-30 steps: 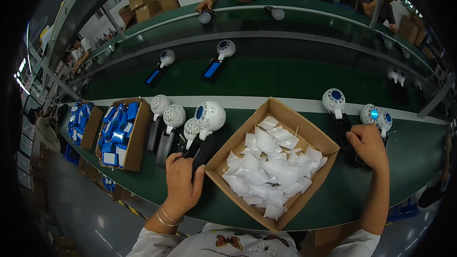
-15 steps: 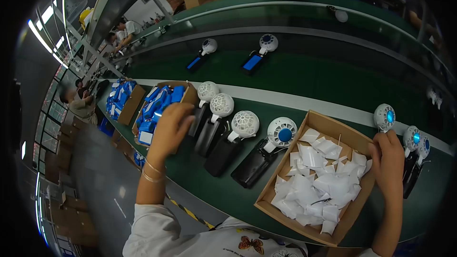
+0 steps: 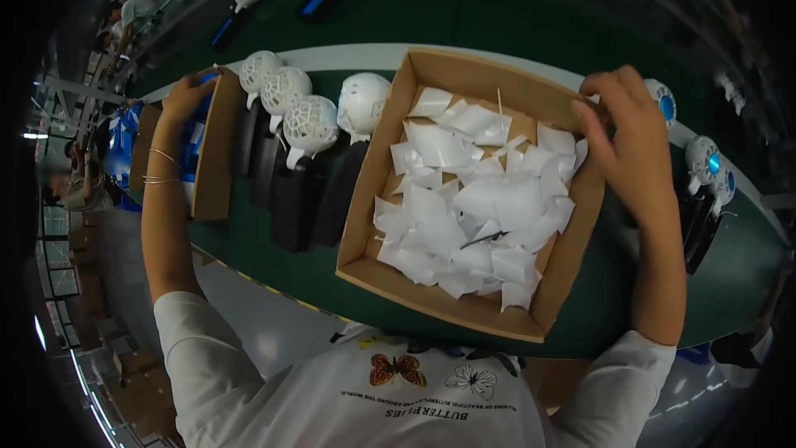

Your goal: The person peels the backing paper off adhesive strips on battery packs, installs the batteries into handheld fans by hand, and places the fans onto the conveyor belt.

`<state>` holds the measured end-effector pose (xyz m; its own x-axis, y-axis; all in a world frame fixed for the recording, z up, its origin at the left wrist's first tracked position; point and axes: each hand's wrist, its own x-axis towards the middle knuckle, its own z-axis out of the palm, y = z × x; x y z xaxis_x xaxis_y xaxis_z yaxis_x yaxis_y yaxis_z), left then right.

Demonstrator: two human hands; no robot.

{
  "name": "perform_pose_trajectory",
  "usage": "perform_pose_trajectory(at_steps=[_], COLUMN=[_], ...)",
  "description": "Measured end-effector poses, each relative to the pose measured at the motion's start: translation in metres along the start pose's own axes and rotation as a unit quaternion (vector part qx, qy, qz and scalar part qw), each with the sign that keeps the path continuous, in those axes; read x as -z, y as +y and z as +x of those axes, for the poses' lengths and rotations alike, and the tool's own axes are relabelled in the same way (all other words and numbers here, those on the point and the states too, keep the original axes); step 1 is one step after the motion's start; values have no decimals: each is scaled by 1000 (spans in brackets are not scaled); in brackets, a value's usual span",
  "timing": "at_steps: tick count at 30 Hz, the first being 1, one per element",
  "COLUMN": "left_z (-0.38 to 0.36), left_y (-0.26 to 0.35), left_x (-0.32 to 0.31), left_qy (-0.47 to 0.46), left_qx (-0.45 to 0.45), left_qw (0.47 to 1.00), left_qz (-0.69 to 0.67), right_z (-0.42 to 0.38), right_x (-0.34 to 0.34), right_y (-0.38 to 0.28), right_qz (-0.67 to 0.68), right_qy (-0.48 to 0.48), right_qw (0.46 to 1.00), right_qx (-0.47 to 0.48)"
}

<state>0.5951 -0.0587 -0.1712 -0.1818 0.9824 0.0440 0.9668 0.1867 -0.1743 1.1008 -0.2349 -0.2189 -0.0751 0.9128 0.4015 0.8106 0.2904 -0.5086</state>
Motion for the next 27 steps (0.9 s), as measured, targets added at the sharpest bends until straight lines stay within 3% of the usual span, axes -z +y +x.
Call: perform_pose_trajectory(at_steps=[8, 10, 11, 13, 15, 17, 19, 21, 22, 23, 25, 27], left_z=[-3, -2, -1, -13, -45, -98, -172, -246, -274, -295, -342, -409], left_y=[-4, -6, -7, -1, 3, 5, 3, 7, -4, 2, -13, -33], left_x=[9, 6, 5, 21, 49, 69, 78, 51, 36, 10, -65, -163], left_qy=[15, 95, 91, 211, 174, 50, -152, -154, -285, -345, -455, -371], left_qx=[-29, -100, -101, -67, -39, -89, -193, -260, -284, -340, -238, 43], left_qw=[998, 990, 990, 968, 897, 699, 583, 671, 713, 719, 747, 757], left_qz=[-57, -35, -34, -117, -404, -708, -774, -677, -574, -498, -423, -536], right_z=[2, 2, -1, -11, -27, -50, -84, -119, -137, -155, -195, -225], right_x=[21, 33, 39, 48, 53, 62, 68, 60, 57, 54, 51, 45], right_y=[-15, -16, -18, -21, -27, -30, -17, -7, -4, -5, -19, -36], right_qz=[-58, -41, -40, -21, -3, 8, 42, 61, 47, 31, 100, 170], right_qy=[25, 50, 47, 52, 48, -2, -11, 48, 81, 114, 149, 141], right_qw=[998, 996, 997, 997, 996, 999, 999, 997, 996, 993, 984, 975], right_qx=[14, 57, 54, 61, 79, 44, 11, 4, 7, 8, -8, 14])
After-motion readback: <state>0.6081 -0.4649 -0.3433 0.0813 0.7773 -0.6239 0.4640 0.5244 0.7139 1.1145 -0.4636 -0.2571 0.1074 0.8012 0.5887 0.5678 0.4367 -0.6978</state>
